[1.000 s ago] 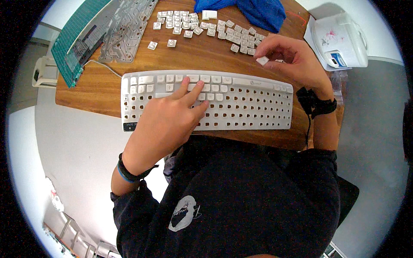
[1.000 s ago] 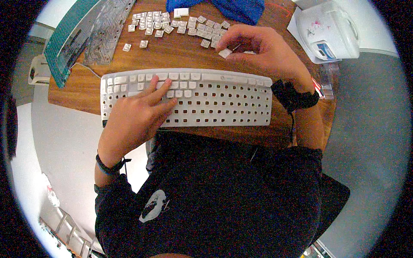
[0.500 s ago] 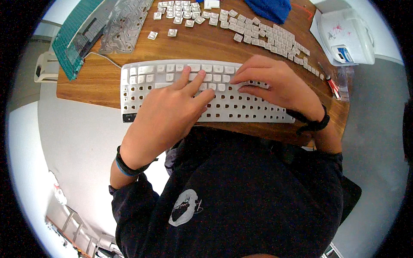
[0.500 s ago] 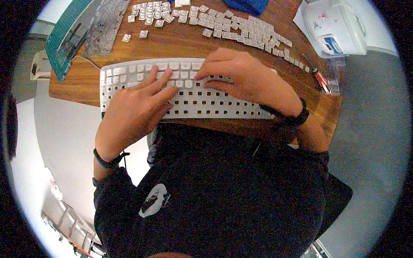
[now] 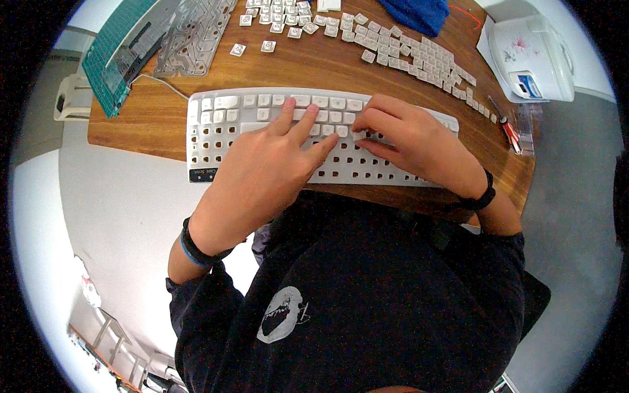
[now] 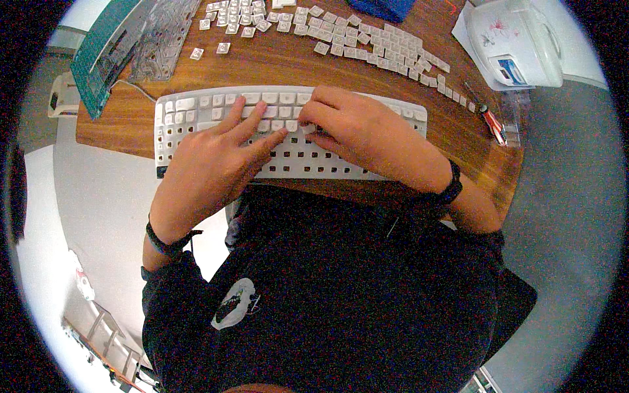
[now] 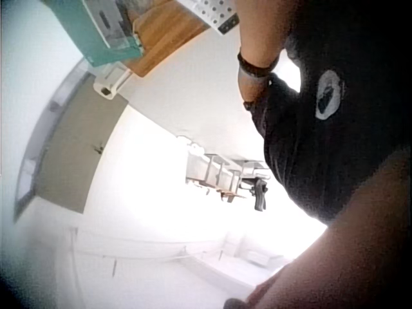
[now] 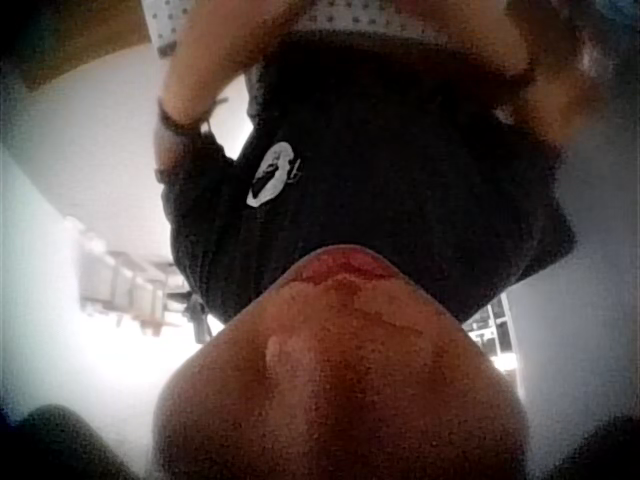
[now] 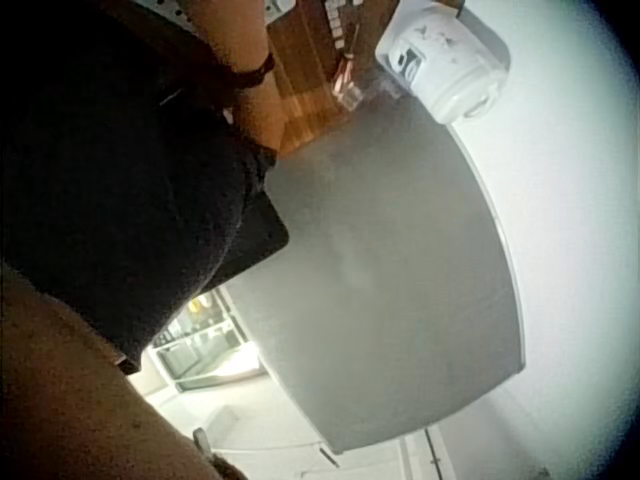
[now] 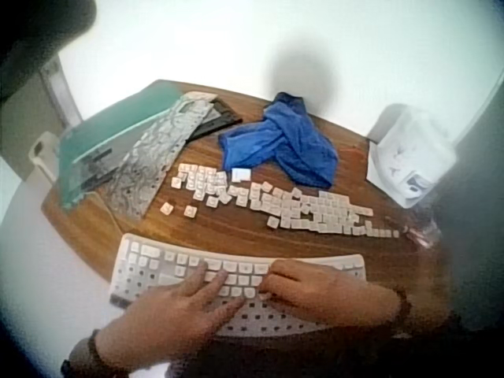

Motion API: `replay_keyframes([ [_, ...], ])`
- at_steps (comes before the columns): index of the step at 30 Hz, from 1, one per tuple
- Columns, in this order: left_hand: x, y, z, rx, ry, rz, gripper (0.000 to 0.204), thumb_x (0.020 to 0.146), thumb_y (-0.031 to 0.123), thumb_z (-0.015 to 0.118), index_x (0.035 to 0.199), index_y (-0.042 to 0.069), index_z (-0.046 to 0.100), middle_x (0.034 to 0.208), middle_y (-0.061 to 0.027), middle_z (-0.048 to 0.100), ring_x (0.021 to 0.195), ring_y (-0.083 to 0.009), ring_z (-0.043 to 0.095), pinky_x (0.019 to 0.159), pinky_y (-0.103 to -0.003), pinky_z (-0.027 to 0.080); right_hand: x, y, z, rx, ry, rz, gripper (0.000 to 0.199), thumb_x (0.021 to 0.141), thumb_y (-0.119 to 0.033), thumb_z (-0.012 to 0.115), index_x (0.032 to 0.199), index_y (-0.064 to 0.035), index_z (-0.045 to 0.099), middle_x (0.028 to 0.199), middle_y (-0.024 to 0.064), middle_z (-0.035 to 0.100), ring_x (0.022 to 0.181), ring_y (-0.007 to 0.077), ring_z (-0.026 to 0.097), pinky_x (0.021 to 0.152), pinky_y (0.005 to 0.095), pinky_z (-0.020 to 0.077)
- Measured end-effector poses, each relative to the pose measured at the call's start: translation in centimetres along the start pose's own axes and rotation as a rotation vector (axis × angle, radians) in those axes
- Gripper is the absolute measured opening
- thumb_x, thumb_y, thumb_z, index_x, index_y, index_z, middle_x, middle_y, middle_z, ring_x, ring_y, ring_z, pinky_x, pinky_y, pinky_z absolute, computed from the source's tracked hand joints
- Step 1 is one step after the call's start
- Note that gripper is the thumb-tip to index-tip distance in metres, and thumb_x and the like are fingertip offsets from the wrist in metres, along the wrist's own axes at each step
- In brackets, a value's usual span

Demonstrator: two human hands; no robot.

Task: The person wipes individual white keyboard keycaps with a blue cloth and then places them one by one onto a white keyboard base. The person handles the keycaps and the keyboard throughout the clip.

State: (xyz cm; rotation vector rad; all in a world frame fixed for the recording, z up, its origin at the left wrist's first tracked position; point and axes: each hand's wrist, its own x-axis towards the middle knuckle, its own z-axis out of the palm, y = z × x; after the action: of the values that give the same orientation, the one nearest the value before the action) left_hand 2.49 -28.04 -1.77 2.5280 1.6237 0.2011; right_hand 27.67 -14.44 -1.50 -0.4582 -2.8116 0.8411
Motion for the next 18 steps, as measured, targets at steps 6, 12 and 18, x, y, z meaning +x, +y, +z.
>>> replay_keyframes([
  [6, -0.1, -0.3, -0.2, -0.039, -0.017, 0.012, 0.052, 0.097, 0.023, 0.077, 0.148, 0.023, 0.069, 0.161, -0.0163, 0.062, 0.143, -0.0408, 0.064, 0.086, -0.047, 0.067, 0.1, 0.5, -0.5, 0.046, 0.040, 0.048, 0.028, 0.093, 0.000, 0.081, 0.119, -0.0037, 0.072, 0.108, 0.0106, 0.065, 0.097, 0.0264, 0.071, 0.082, 0.0371, 0.0605],
  [12, -0.9, -1.2, -0.9, -0.187, -0.065, 0.016, 0.056, 0.096, 0.017, 0.077, 0.150, 0.021, 0.067, 0.168, -0.0114, 0.054, 0.153, -0.0376, 0.055, 0.100, -0.047, 0.064, 0.2, 1.5, -1.4, -0.017, 0.129, 0.066, 0.027, 0.095, 0.001, 0.080, 0.121, -0.0032, 0.076, 0.113, 0.0097, 0.064, 0.098, 0.0221, 0.072, 0.084, 0.0339, 0.0608],
  [18, -1.9, -2.7, -1.6, -0.183, -0.065, 0.013, 0.051, 0.096, 0.014, 0.077, 0.146, 0.018, 0.070, 0.168, -0.0090, 0.055, 0.157, -0.0364, 0.050, 0.114, -0.047, 0.057, 0.5, 5.3, -4.2, -0.169, 0.237, 0.130, 0.021, 0.098, -0.007, 0.076, 0.118, -0.0042, 0.074, 0.109, 0.0130, 0.069, 0.099, 0.0315, 0.074, 0.090, 0.0398, 0.0615],
])
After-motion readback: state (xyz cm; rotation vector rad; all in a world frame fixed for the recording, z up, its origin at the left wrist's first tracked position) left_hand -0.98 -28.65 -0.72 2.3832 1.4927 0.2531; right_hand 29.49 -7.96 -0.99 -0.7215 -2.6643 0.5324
